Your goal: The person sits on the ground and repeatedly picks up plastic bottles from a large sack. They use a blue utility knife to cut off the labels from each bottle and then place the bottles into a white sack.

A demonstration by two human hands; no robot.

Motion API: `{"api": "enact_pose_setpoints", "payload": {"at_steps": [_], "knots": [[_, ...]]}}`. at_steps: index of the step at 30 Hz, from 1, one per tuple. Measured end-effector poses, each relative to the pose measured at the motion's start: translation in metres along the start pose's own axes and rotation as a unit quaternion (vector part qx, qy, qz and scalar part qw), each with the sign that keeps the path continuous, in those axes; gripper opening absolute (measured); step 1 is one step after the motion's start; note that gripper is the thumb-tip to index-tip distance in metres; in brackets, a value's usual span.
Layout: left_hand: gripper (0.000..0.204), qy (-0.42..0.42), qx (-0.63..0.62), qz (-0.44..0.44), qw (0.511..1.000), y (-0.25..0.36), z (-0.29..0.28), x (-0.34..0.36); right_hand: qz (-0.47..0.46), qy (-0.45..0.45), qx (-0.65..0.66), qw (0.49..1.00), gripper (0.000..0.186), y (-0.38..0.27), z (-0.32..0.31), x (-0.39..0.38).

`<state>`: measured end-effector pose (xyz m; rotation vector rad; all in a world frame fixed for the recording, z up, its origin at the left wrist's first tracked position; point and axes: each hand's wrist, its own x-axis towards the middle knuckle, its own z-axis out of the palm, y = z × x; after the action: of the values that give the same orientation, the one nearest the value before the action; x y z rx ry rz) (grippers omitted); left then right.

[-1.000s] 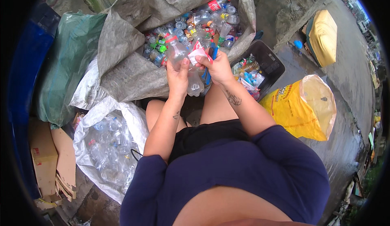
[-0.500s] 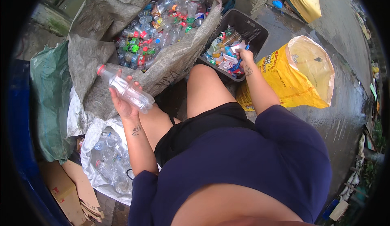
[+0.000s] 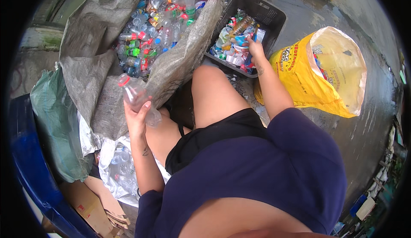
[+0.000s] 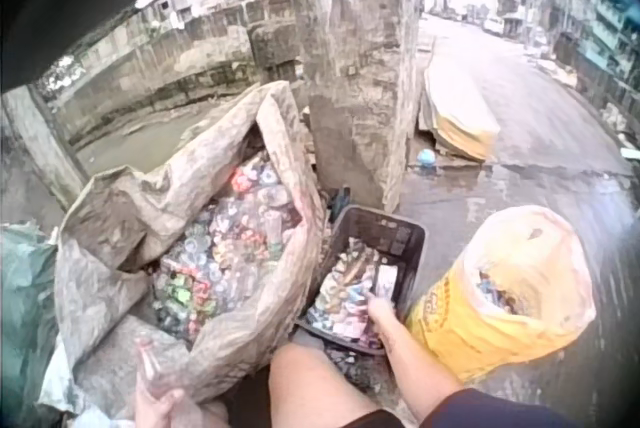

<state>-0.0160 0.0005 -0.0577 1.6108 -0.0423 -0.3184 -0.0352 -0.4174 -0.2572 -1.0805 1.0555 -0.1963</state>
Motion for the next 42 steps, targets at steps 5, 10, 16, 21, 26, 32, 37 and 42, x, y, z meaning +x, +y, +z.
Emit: {"api": "enact_pose_setpoints", "payload": {"at_steps": [5, 10, 16, 21, 26, 32, 37, 42], "knots": [[0.063, -0.026, 0.355, 0.151, 0.922, 0.017, 0.069, 0.021, -0.246, -0.32, -0.173, 0.899, 0.044, -0.103, 0.07, -0.159], [0.059, 0.007, 0.481, 0.194, 0.855, 0.038, 0.082, 0.003, -0.382, -0.284, -0.442, 0.76, 0.058, -0.125, 0.111, -0.226], [0.059, 0.059, 0.473, 0.204, 0.855, 0.039, 0.041, -0.025, -0.358, -0.363, -0.411, 0.756, 0.057, -0.109, 0.127, -0.251], [0.068, 0.29, 0.326, 0.137, 0.889, 0.044, -0.1, -0.045, -0.34, -0.369, -0.402, 0.766, 0.037, -0.121, 0.117, -0.253], [0.074, 0.476, 0.433, 0.007, 0.766, 0.033, -0.285, -0.162, -0.337, -0.329, -0.396, 0.788, 0.032, -0.113, 0.088, -0.236], [0.089, 0.506, 0.405, -0.212, 0.731, -0.056, -0.364, -0.319, -0.293, -0.498, -0.512, 0.636, 0.027, -0.048, 0.16, -0.296], [0.088, 0.683, 0.282, -0.468, 0.485, -0.156, -0.352, -0.502, -0.35, -0.581, -0.576, 0.457, 0.037, 0.029, 0.258, -0.381], [0.095, 0.656, -0.302, -0.435, 0.538, -0.284, -0.263, -0.591, -0.074, -0.593, -0.523, 0.608, 0.041, 0.144, 0.345, -0.408]]}}
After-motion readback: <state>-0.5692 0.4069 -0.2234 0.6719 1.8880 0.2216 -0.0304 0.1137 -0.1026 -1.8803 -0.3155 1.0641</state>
